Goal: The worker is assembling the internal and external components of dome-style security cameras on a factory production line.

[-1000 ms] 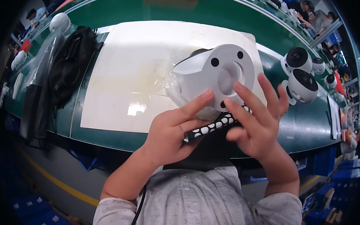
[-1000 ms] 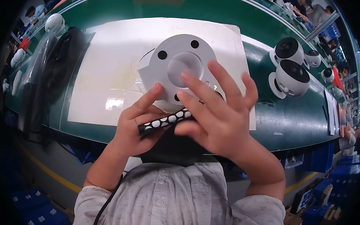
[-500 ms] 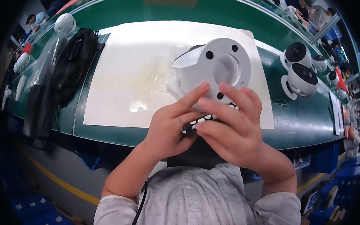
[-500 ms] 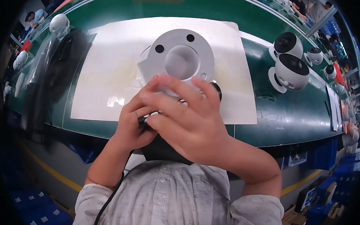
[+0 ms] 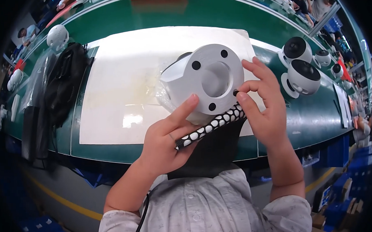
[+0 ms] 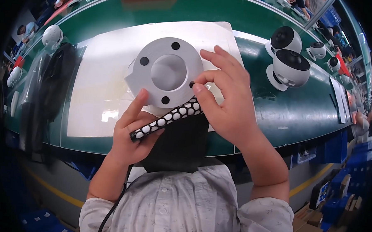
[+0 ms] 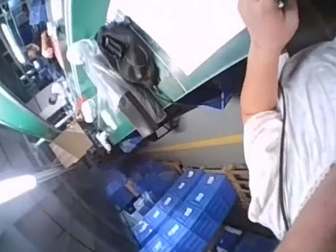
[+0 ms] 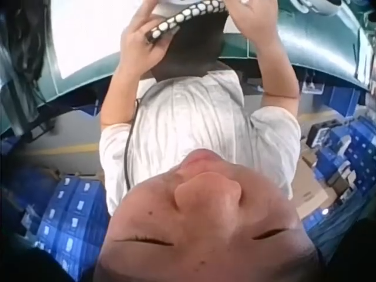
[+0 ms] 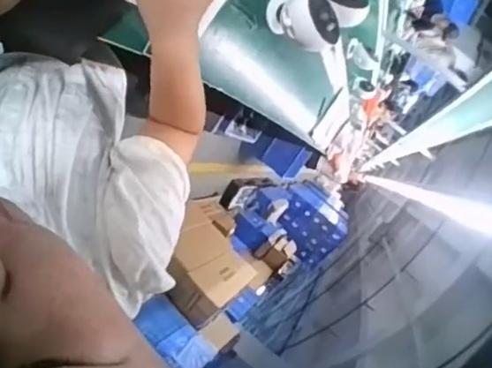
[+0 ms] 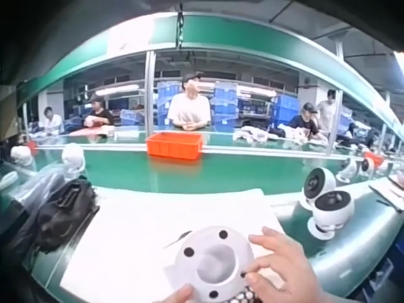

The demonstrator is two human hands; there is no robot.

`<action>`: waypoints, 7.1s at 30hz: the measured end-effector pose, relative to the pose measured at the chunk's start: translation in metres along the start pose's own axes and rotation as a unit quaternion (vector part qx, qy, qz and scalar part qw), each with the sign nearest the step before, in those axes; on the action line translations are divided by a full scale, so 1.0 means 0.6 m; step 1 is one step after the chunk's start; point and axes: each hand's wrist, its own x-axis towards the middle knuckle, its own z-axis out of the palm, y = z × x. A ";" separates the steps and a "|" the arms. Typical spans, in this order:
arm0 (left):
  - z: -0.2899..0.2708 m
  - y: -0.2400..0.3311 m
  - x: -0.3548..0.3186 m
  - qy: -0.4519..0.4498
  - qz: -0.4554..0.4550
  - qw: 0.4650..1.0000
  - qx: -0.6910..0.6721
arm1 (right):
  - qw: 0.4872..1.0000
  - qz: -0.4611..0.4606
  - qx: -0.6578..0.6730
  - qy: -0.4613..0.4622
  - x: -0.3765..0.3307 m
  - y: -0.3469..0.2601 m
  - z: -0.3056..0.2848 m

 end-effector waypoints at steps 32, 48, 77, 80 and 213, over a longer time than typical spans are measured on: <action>-0.062 0.020 -0.011 -0.120 0.012 0.992 0.033 | 0.893 0.057 -0.446 -0.025 0.280 0.413 0.106; -0.035 0.027 -0.014 -0.043 -0.057 0.996 0.049 | 0.899 0.263 -0.349 0.011 -0.114 0.273 -0.112; -0.072 0.069 -0.023 -0.021 -0.211 0.964 -0.162 | 0.950 -0.128 0.278 -0.058 -0.023 0.043 0.004; -0.057 0.064 -0.009 0.004 -0.210 0.944 -0.254 | 0.924 -0.067 0.349 -0.145 -0.038 0.028 0.011; -0.021 0.020 0.018 0.015 -0.014 0.999 -0.028 | 0.988 -0.143 -0.034 0.038 0.008 -0.014 0.009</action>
